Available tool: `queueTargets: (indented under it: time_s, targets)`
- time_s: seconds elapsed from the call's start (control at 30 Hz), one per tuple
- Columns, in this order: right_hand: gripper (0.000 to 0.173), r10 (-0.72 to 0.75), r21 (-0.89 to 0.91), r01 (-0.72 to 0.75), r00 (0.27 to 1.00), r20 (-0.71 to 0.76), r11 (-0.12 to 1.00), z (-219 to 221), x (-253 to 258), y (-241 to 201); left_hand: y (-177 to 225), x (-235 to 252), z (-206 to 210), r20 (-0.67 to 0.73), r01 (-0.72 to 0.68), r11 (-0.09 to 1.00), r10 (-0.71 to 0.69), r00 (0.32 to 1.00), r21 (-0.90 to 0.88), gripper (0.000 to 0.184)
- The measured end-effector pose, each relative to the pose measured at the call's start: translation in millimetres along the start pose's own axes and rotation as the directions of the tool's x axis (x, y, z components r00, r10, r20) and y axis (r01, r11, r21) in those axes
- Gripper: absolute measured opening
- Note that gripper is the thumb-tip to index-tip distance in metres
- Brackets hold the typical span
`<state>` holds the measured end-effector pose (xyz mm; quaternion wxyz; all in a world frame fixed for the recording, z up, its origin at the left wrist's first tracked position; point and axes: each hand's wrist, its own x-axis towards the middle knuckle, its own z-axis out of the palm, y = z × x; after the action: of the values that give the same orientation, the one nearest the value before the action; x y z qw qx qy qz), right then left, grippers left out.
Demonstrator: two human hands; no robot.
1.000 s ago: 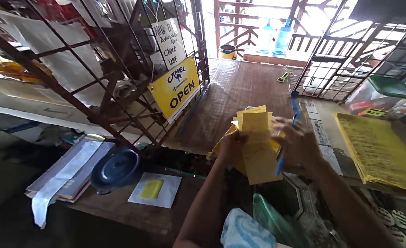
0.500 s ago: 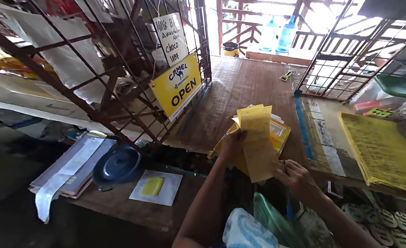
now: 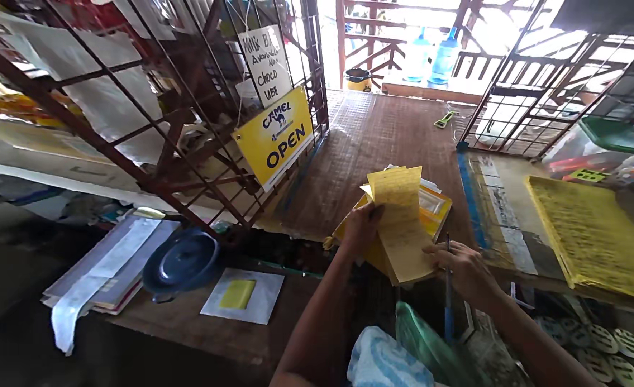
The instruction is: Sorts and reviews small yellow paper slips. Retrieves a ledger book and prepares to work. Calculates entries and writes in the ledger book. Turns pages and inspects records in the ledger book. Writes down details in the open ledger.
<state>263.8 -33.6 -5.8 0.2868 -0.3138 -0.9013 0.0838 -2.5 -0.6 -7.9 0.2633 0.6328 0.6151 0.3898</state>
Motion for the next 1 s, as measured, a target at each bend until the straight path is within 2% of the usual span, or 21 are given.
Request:
queueTargets:
  time_s: [0.3,0.47,0.7,1.0]
  targets:
    - [0.009,0.018,0.030,-0.018,1.000,0.002,0.999,-5,-1,2,-1,1,1,0.000,0.007,1.000,-0.007,1.000,0.001,0.036]
    - [0.021,0.023,0.074,-0.023,1.000,-0.001,0.997,-5,2,2,0,1,1,-0.007,0.007,1.000,-0.007,1.000,0.014,0.036]
    - [0.016,0.000,0.023,0.000,1.000,0.000,1.000,-13,12,2,0,1,1,-0.007,-0.003,1.000,0.003,1.000,0.016,0.035]
    - [0.019,0.001,0.030,0.001,0.999,-0.047,1.000,-14,17,1,2,0,0,-0.002,0.014,1.000,-0.014,1.000,0.012,0.036]
